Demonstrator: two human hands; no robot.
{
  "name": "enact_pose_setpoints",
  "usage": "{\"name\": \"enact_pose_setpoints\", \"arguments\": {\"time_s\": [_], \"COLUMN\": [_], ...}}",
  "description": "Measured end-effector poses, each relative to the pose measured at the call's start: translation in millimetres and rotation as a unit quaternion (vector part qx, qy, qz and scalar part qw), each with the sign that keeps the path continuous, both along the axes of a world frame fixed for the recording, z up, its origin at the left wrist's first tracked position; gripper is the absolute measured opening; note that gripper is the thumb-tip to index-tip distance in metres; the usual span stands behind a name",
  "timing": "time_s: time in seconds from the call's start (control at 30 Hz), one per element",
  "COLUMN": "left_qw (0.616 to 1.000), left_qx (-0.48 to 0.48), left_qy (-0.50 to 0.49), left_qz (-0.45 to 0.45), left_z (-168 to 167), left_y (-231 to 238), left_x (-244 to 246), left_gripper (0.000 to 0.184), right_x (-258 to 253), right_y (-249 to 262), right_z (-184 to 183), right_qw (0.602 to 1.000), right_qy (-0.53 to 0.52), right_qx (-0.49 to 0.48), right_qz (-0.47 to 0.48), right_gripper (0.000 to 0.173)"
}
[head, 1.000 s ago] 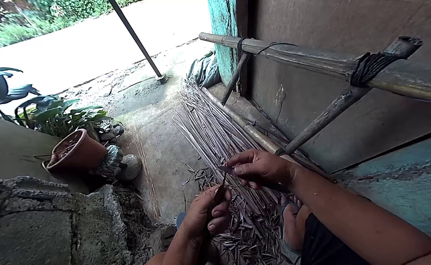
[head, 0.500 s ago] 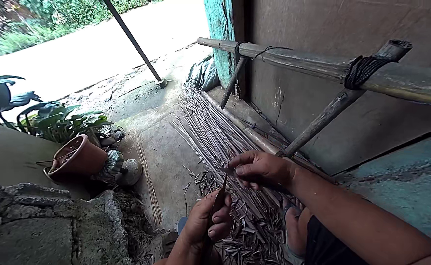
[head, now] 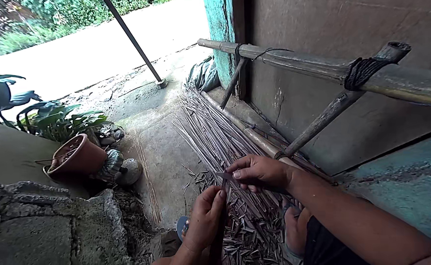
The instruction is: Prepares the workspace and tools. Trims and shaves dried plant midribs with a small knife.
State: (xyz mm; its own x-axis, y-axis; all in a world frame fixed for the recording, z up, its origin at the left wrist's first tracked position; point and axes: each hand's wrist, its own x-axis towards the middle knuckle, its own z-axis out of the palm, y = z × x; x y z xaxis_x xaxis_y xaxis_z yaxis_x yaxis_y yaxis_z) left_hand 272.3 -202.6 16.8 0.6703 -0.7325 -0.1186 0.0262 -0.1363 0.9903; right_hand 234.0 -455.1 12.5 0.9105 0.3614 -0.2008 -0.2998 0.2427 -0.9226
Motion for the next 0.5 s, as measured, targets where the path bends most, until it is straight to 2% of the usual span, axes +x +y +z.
{"name": "enact_pose_setpoints", "arguments": {"time_s": [0.2,0.33,0.37,0.5], "left_qw": [0.996,0.99,0.986,0.957], "left_qx": [0.048,0.06,0.067,0.114], "left_qy": [-0.079,-0.126,-0.15,-0.265], "left_qz": [0.002,0.001,0.001,0.0], "left_z": [-4,-8,-10,-14], "left_y": [2,2,2,2], "left_x": [-2,-1,-1,-3], "left_gripper": [0.022,0.02,0.019,0.017], "right_x": [12,5,5,13], "right_y": [-12,-11,-12,-26], "right_z": [6,2,3,8], "right_qw": [0.99,0.998,0.998,0.983], "right_qy": [0.035,0.029,0.027,0.05], "right_qx": [0.026,0.015,0.012,0.003], "right_qz": [-0.136,-0.05,-0.054,-0.175], "right_gripper": [0.031,0.029,0.029,0.028]}}
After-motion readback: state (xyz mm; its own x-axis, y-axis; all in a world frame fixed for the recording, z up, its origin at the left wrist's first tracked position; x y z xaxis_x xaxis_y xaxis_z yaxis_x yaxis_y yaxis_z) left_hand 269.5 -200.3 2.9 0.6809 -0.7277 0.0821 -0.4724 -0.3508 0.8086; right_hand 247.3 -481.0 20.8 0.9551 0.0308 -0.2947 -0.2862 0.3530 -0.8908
